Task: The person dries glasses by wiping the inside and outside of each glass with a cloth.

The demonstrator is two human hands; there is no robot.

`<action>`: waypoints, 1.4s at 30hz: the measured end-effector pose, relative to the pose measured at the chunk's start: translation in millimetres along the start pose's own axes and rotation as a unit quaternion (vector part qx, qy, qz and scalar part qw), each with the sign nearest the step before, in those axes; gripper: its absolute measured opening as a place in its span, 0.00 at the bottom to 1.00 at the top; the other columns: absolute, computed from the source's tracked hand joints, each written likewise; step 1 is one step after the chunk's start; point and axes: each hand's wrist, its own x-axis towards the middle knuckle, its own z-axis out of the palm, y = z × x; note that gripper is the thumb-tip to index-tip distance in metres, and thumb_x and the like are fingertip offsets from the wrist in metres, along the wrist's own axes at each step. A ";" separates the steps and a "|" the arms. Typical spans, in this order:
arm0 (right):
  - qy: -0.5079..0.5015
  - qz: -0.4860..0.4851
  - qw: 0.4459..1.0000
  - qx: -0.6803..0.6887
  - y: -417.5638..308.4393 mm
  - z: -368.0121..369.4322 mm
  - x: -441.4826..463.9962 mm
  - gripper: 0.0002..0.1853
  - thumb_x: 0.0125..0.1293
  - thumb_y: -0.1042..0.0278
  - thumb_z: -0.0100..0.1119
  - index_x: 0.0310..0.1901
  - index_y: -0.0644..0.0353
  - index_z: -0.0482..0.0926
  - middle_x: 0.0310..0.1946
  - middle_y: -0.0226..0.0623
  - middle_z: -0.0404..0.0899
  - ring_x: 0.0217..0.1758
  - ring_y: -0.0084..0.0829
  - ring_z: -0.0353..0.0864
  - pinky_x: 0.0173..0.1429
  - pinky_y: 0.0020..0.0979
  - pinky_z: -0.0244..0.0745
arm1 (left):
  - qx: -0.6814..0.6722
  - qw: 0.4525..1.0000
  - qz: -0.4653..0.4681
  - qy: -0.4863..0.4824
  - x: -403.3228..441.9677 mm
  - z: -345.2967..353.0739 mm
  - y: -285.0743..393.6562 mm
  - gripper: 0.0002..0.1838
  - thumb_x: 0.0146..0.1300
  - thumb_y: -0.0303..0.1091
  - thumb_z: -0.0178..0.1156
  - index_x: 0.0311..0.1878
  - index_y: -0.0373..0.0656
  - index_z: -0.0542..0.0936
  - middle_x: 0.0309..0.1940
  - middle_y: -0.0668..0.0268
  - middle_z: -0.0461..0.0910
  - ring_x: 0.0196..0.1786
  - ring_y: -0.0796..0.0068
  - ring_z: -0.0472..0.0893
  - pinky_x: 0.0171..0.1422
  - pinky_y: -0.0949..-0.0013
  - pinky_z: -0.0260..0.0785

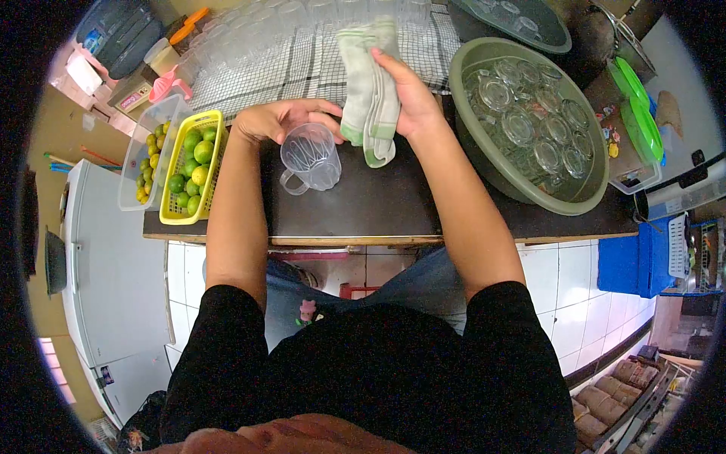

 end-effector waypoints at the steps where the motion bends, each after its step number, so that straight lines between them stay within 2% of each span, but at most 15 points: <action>1: 0.000 0.000 1.000 0.000 -0.8 11.0 -6.2 0.18 0.77 0.56 0.67 0.59 0.59 0.82 0.46 0.34 0.90 0.45 0.31 0.91 0.51 0.36 0.89 | 0.000 1.000 0.000 0.000 1.4 2.6 1.5 0.64 0.50 0.47 0.87 0.82 0.31 0.58 0.73 0.46 0.74 0.76 0.58 0.74 0.82 0.59 0.61; 5: -0.061 -0.012 0.957 -0.282 0.6 38.7 -28.8 0.21 0.67 0.66 0.78 0.59 0.62 0.85 0.48 0.34 0.90 0.48 0.24 0.89 0.55 0.30 0.85 | 0.030 0.998 0.022 0.050 -5.3 8.5 -1.0 0.59 0.53 0.45 0.85 0.82 0.30 0.61 0.75 0.50 0.74 0.77 0.59 0.73 0.85 0.60 0.57; 7: -0.129 -0.027 0.873 -0.469 0.9 46.0 -34.7 0.17 0.65 0.67 0.79 0.53 0.63 0.89 0.43 0.32 0.91 0.48 0.21 0.86 0.57 0.25 0.80 | 0.095 0.989 -0.052 0.101 -14.8 -1.9 1.1 0.55 0.56 0.41 0.81 0.82 0.30 0.61 0.76 0.58 0.73 0.77 0.70 0.71 0.84 0.65 0.58; 9: -0.173 -0.042 0.825 -0.537 1.5 51.6 -38.7 0.15 0.64 0.70 0.76 0.51 0.63 0.90 0.41 0.30 0.90 0.48 0.20 0.85 0.58 0.26 0.78 | 0.083 0.994 -0.016 0.068 -2.4 -2.4 -6.8 0.54 0.56 0.38 0.79 0.82 0.30 0.62 0.73 0.60 0.76 0.74 0.71 0.74 0.81 0.65 0.62; 13: -0.131 -0.044 0.827 -0.545 -0.3 46.6 -37.6 0.14 0.63 0.72 0.73 0.50 0.64 0.89 0.40 0.31 0.90 0.45 0.19 0.85 0.54 0.27 0.80 | 0.048 0.987 -0.015 0.150 -3.9 -6.4 -11.4 0.50 0.59 0.38 0.76 0.81 0.31 0.63 0.72 0.61 0.77 0.70 0.75 0.77 0.75 0.69 0.69; 16: -0.072 -0.065 0.840 -0.534 -2.4 36.7 -30.3 0.15 0.63 0.71 0.73 0.51 0.64 0.88 0.41 0.30 0.90 0.45 0.19 0.85 0.52 0.28 0.81 | -0.042 0.967 -0.013 0.251 -6.0 0.7 -3.8 0.41 0.77 0.58 0.62 0.79 0.35 0.66 0.68 0.59 0.79 0.67 0.72 0.81 0.69 0.67 0.76; 17: -0.037 -0.067 0.852 -0.518 -1.1 28.8 -25.8 0.16 0.63 0.70 0.73 0.52 0.65 0.87 0.41 0.34 0.90 0.45 0.24 0.87 0.52 0.30 0.82 | -0.077 0.978 0.006 0.192 -4.6 -19.2 -13.3 0.41 0.80 0.65 0.53 0.79 0.39 0.67 0.68 0.57 0.79 0.69 0.70 0.80 0.71 0.62 0.76; 20: 0.087 -0.132 0.767 -0.622 2.3 3.8 -11.9 0.17 0.64 0.69 0.72 0.52 0.65 0.86 0.41 0.41 0.90 0.44 0.31 0.89 0.52 0.33 0.82 | -0.002 0.976 0.023 0.215 -8.8 -13.5 -4.1 0.42 0.75 0.61 0.64 0.79 0.41 0.67 0.69 0.57 0.79 0.70 0.70 0.78 0.73 0.64 0.73; 21: 0.111 -0.139 0.733 -0.657 4.8 1.0 -10.6 0.17 0.64 0.67 0.71 0.53 0.65 0.85 0.42 0.46 0.90 0.44 0.37 0.90 0.53 0.37 0.82 | 0.098 0.969 0.019 0.226 -6.0 -7.5 -1.0 0.45 0.66 0.51 0.76 0.80 0.43 0.67 0.67 0.59 0.80 0.69 0.70 0.78 0.75 0.65 0.69; 23: 0.141 -0.110 0.702 -0.690 11.0 -4.6 -8.2 0.19 0.64 0.65 0.72 0.54 0.64 0.85 0.42 0.46 0.90 0.45 0.38 0.90 0.54 0.38 0.82 | 0.160 0.956 -0.009 0.245 -4.3 -6.2 -0.4 0.47 0.61 0.46 0.79 0.80 0.44 0.66 0.65 0.60 0.80 0.68 0.70 0.78 0.75 0.66 0.67; 28: 0.125 -0.082 0.760 -0.633 22.0 -31.0 5.8 0.19 0.63 0.63 0.73 0.53 0.64 0.85 0.43 0.43 0.90 0.46 0.36 0.90 0.53 0.37 0.82 | 0.192 0.919 -0.004 0.344 -0.2 -9.2 -4.1 0.48 0.57 0.35 0.79 0.80 0.47 0.66 0.62 0.61 0.81 0.64 0.69 0.79 0.74 0.67 0.67; 32: 0.149 -0.085 0.799 -0.577 13.7 -18.9 0.8 0.17 0.65 0.65 0.72 0.52 0.65 0.87 0.41 0.39 0.91 0.43 0.29 0.89 0.51 0.33 0.82 | 0.091 0.915 0.037 0.391 -0.5 -8.3 2.9 0.40 0.64 0.39 0.75 0.77 0.49 0.68 0.62 0.58 0.81 0.60 0.68 0.83 0.60 0.62 0.80; 34: 0.150 -0.101 0.802 -0.569 16.8 -20.4 2.8 0.16 0.66 0.66 0.71 0.52 0.65 0.87 0.41 0.39 0.91 0.43 0.29 0.89 0.51 0.33 0.82 | 0.115 0.899 0.046 0.420 5.2 -8.3 1.9 0.38 0.68 0.45 0.73 0.77 0.46 0.68 0.64 0.58 0.80 0.64 0.66 0.81 0.63 0.60 0.79; 37: 0.120 -0.129 0.798 -0.576 16.6 -14.4 1.0 0.15 0.68 0.66 0.70 0.53 0.65 0.87 0.41 0.39 0.91 0.43 0.28 0.88 0.50 0.33 0.81 | 0.125 0.821 0.136 0.540 24.4 -14.6 -1.8 0.40 0.68 0.49 0.75 0.74 0.37 0.69 0.61 0.56 0.81 0.56 0.66 0.85 0.53 0.61 0.83; 42: 0.095 -0.149 0.816 -0.551 30.8 -3.1 -0.5 0.14 0.71 0.67 0.68 0.53 0.65 0.89 0.38 0.36 0.91 0.39 0.24 0.87 0.49 0.30 0.81 | 0.042 0.826 0.192 0.528 50.5 -3.8 -8.8 0.36 0.71 0.47 0.73 0.73 0.38 0.69 0.60 0.54 0.80 0.54 0.64 0.86 0.53 0.60 0.86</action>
